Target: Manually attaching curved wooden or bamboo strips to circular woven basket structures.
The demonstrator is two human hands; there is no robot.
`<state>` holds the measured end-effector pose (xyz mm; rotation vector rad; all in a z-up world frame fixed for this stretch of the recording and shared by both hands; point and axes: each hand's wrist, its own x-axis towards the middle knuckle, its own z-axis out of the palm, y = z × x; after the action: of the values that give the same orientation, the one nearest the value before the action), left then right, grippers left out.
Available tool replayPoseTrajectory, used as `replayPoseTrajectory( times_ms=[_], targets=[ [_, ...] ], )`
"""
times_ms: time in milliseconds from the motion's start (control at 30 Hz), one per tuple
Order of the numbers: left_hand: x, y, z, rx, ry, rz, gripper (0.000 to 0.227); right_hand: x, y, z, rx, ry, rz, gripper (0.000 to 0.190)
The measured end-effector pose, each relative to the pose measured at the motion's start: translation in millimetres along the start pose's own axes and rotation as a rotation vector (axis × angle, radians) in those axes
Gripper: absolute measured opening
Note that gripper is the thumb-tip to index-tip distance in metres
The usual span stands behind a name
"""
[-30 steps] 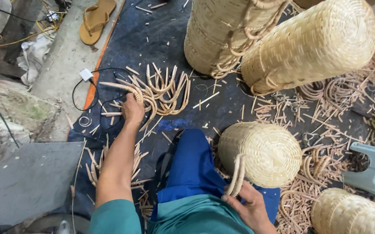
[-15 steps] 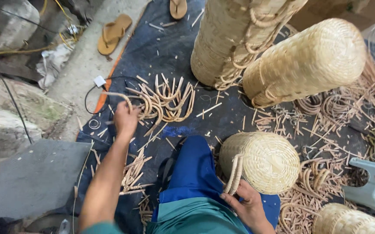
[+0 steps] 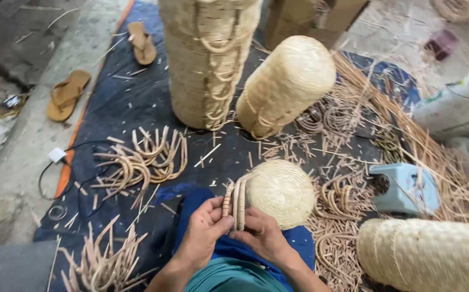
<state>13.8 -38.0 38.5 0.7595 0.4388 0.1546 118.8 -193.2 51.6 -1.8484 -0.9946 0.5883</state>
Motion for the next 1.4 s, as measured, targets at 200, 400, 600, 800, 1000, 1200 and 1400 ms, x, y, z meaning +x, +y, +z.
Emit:
replayPoseTrajectory(
  times_ms=[200, 400, 600, 800, 1000, 1200, 1400],
  targets=[
    [-2.1, 0.2, 13.8, 0.054, -0.079, -0.008, 0.048, -14.1, -1.2, -9.0, 0.073, 0.019, -0.037, 0.024],
    [-9.9, -10.4, 18.0, 0.111, -0.051, 0.006, 0.048, -24.9, 8.3, -4.3, 0.041, 0.065, -0.090, 0.026],
    [-20.5, -28.1, 15.2, 0.090, -0.157, 0.026, 0.046, -38.0, 14.5, -5.2, 0.034, 0.077, -0.171, 0.027],
    [-25.4, 16.4, 12.1, 0.886, 0.067, 0.230, 0.038, -48.9, 16.9, -9.5, 0.003, 0.104, -0.151, 0.027],
    [-33.3, 60.8, -18.4, 1.428, -0.058, 0.648, 0.030, -48.5, -22.9, -47.5, -0.198, 0.241, -0.176, 0.025],
    [-35.5, 47.2, 2.5, 1.286, -0.312, 0.677, 0.033, -40.6, -29.5, -27.0, -0.182, 0.039, -0.240, 0.023],
    [-32.5, -1.5, 14.9, 0.580, 0.006, 0.397, 0.051, -57.0, 3.2, 15.7, 0.223, 0.005, 0.013, 0.017]
  ],
)
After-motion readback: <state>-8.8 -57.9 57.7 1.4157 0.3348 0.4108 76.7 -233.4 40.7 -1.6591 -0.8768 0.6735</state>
